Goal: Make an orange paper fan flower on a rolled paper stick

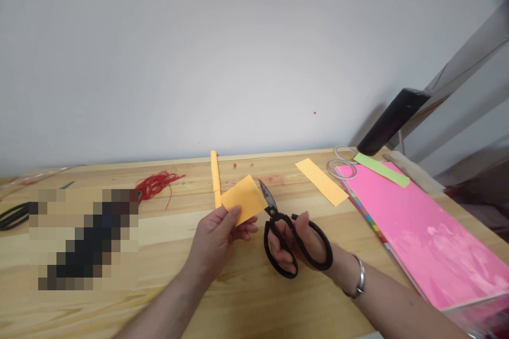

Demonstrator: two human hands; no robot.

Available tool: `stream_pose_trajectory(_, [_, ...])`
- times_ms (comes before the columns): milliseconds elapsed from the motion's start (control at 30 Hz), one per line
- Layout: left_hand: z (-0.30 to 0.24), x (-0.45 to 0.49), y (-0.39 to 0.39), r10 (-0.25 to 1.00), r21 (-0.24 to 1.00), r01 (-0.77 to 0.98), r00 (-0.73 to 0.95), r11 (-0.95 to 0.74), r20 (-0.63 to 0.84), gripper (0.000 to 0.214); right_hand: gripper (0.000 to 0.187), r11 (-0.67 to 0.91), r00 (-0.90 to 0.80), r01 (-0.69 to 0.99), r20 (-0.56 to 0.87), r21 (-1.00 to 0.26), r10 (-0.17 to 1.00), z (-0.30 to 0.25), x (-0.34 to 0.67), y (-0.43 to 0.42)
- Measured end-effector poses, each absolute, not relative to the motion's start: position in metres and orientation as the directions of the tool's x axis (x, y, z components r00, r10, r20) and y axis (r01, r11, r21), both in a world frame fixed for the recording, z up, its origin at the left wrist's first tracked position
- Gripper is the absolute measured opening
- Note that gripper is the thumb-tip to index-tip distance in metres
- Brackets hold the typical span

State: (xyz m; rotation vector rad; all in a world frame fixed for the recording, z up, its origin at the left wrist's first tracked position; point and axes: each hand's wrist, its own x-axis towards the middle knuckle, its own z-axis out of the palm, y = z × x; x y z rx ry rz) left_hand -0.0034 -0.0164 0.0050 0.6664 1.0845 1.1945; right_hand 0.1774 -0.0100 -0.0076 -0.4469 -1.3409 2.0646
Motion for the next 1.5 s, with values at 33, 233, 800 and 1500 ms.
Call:
stream_pose_trajectory(33, [0.005,-0.003,-0.016,0.952,0.874,-0.398,-0.001,0.279,-0.305,0.023,0.076,-0.287,-0.743,-0.321,0.052,-0.903,0.668,-0.008,0.177,-0.01])
stream_pose_trajectory(233, [0.004,-0.003,-0.016,0.951,0.873,-0.4,-0.007,0.28,-0.308,0.024,0.073,-0.333,-0.744,-0.322,0.019,-0.886,0.668,-0.012,0.176,-0.009])
stream_pose_trajectory(800, [0.001,-0.003,-0.016,0.952,0.872,-0.407,-0.02,0.272,-0.306,0.025,0.069,-0.333,-0.747,-0.254,-0.034,-0.908,0.664,-0.021,0.18,-0.008])
stream_pose_trajectory(1500, [0.006,-0.002,-0.017,0.949,0.874,-0.391,-0.005,0.288,-0.315,0.023,0.074,-0.235,-0.714,-0.24,0.007,-0.942,0.7,-0.011,0.18,-0.009])
